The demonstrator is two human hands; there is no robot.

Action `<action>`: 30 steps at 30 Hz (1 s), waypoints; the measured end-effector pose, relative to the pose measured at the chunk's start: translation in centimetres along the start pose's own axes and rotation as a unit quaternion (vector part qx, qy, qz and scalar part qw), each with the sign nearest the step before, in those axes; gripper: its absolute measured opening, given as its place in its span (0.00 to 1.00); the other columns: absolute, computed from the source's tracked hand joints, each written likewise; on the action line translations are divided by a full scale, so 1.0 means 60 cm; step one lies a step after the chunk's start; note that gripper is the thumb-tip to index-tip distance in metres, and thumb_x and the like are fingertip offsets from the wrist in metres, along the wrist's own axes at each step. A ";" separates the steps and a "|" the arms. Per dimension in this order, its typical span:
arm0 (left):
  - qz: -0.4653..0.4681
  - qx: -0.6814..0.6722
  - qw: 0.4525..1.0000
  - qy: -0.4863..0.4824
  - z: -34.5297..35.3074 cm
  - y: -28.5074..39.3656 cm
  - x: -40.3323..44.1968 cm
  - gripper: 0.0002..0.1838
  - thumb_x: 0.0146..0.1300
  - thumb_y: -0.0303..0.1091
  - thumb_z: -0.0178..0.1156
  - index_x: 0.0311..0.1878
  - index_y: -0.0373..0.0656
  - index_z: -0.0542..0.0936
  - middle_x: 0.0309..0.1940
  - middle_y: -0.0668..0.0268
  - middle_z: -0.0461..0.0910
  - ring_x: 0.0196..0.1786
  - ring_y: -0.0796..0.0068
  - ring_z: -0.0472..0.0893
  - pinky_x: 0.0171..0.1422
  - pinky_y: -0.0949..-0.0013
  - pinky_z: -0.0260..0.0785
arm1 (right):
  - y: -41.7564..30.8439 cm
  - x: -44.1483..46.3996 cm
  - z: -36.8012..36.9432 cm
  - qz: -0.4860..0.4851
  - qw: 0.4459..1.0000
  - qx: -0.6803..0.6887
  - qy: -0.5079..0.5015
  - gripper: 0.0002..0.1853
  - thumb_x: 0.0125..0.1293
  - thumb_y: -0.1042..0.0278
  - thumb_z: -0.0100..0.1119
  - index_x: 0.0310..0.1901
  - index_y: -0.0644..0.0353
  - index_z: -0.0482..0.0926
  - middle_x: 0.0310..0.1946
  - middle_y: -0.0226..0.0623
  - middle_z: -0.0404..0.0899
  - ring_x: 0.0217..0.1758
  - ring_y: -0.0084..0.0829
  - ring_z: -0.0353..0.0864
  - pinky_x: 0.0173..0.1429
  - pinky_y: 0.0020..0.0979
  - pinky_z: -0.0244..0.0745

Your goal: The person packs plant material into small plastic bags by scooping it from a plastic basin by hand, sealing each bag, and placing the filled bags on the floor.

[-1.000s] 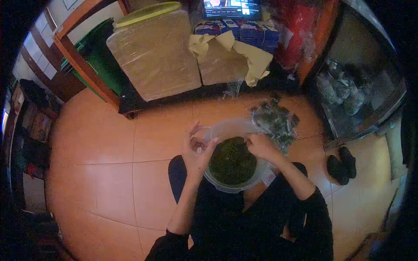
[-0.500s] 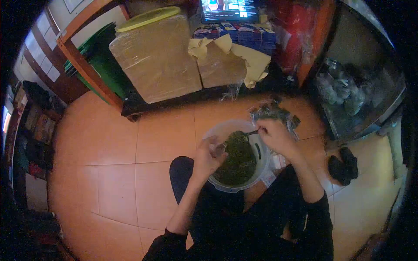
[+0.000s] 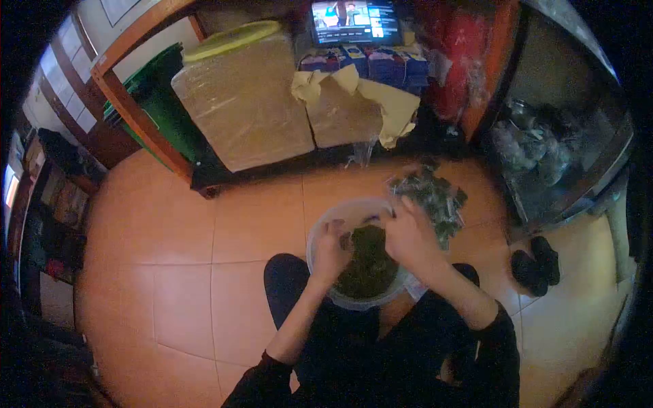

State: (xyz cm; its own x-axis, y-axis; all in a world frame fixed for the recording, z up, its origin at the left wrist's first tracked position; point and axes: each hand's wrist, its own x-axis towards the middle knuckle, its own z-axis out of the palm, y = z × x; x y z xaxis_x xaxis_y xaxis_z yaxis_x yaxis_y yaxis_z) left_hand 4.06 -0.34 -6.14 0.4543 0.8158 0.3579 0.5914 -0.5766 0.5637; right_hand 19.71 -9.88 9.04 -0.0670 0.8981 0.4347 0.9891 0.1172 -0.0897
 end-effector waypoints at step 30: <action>-0.161 -0.493 0.854 -0.044 -0.075 0.045 -0.031 0.06 0.63 0.25 0.61 0.40 0.35 0.77 0.33 0.61 0.81 0.38 0.73 0.82 0.44 0.73 0.74 | -0.001 -0.069 0.140 0.098 0.917 0.368 0.116 0.04 0.60 0.68 0.60 0.32 0.57 0.77 0.30 0.35 0.79 0.38 0.40 0.78 0.46 0.38 0.65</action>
State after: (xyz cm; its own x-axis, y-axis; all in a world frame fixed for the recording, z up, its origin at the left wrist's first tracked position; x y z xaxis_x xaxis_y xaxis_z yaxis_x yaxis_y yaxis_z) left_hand 1.81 -3.21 -1.90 0.4476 0.8936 0.0339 -0.1338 0.0295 0.9906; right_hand 18.86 -10.05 -0.28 0.2172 0.8282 0.5166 0.6165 0.2940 -0.7304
